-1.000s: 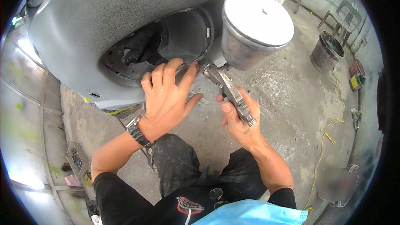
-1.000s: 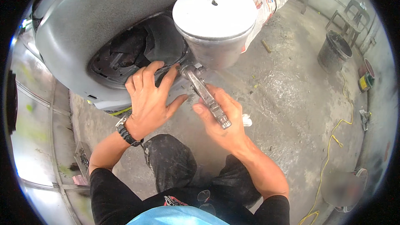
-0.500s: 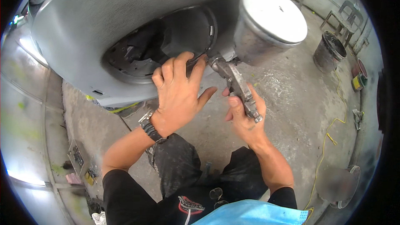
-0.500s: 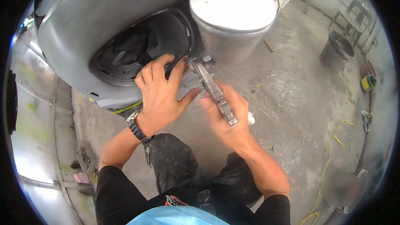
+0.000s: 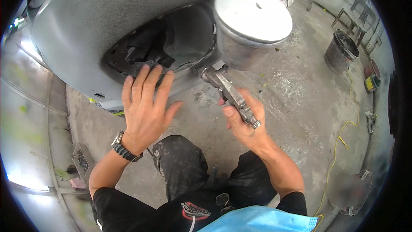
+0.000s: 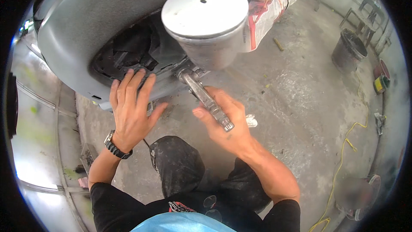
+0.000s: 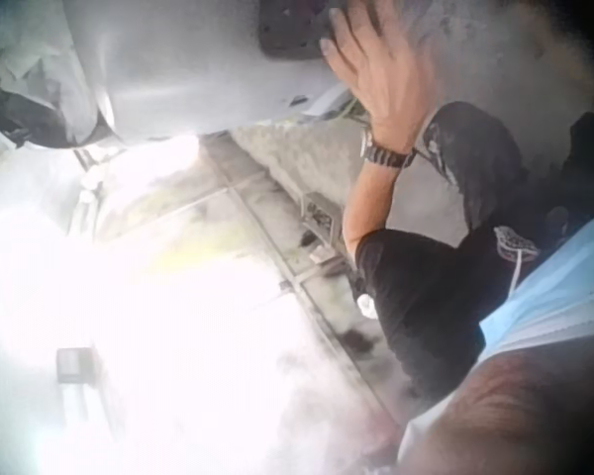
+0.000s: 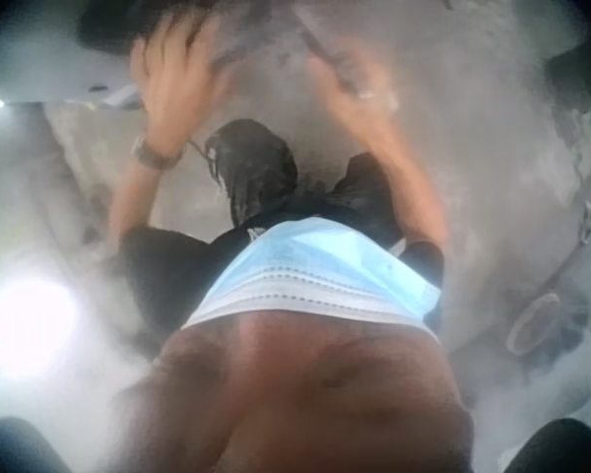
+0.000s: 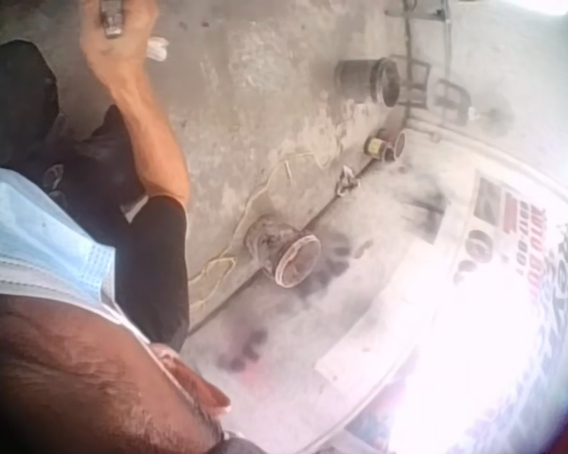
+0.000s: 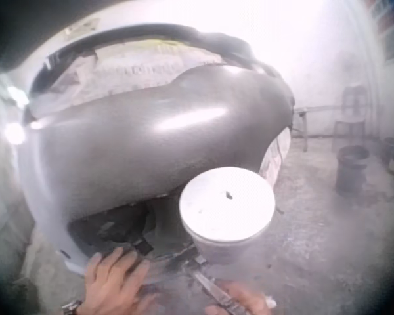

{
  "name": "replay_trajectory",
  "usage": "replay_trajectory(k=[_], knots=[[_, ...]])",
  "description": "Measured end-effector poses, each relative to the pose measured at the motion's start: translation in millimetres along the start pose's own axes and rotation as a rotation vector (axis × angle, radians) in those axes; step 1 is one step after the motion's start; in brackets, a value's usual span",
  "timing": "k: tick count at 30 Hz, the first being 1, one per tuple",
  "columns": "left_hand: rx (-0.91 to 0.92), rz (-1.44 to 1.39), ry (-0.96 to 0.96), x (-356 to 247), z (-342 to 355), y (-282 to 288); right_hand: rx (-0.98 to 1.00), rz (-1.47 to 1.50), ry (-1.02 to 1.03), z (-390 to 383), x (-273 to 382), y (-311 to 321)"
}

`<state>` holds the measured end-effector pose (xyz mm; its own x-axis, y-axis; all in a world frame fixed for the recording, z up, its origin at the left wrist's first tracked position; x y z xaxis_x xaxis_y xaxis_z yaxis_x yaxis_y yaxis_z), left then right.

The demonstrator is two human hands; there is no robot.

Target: The person wipes down a car with a cloth, flips light switches on a wall, and holds a paint spray gun while touching the car body by hand.

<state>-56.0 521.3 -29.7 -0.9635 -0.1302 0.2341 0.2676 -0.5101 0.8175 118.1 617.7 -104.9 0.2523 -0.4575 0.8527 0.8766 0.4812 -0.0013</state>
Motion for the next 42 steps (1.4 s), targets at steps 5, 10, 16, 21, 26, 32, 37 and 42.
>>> replay_trajectory(k=[5, 10, 16, 21, 26, 32, 37, 42], knots=[[0.016, 0.11, 0.032, 18.6, -14.5, -14.9, 0.109, 0.027, -0.03, -1.2, 1.9, -15.7], [-0.027, 0.201, -0.023, 19.9, -14.1, -24.7, 0.149, 0.132, 0.016, -3.1, 4.6, -25.6], [-0.026, 0.227, -0.06, 9.5, -10.2, -34.5, 0.117, 0.079, -0.095, -5.2, -3.0, -21.5], [0.0, 0.081, -0.173, -11.5, -7.3, -48.9, 0.165, 0.252, -0.188, -6.2, 4.7, -27.1], [0.012, 0.078, -0.221, -3.1, -28.1, -34.4, 0.212, 0.187, -0.106, -6.8, 10.9, -34.7], [-0.007, 0.13, 0.007, 33.3, -46.3, -5.9, 0.2, 0.077, -0.016, 2.1, 26.6, -49.8], [0.0, 0.162, 0.023, 43.1, -50.4, -2.4, 0.204, -0.036, 0.153, 5.8, 33.5, -61.5], [0.016, 0.134, 0.001, 34.7, -43.5, -5.1, 0.158, 0.032, 0.086, 7.6, 33.2, -58.3]])
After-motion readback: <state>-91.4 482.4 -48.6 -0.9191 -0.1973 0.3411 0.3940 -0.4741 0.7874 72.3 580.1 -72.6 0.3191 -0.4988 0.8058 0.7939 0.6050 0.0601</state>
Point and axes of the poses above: each hand's wrist, its own z-axis towards the middle knuckle, its own y-axis out of the back of the hand, x = y × z, the point moved 8 cm from there along z, towards the middle knuckle, and after that the axes turned 7 degrees about y, right-handed, at the moved point
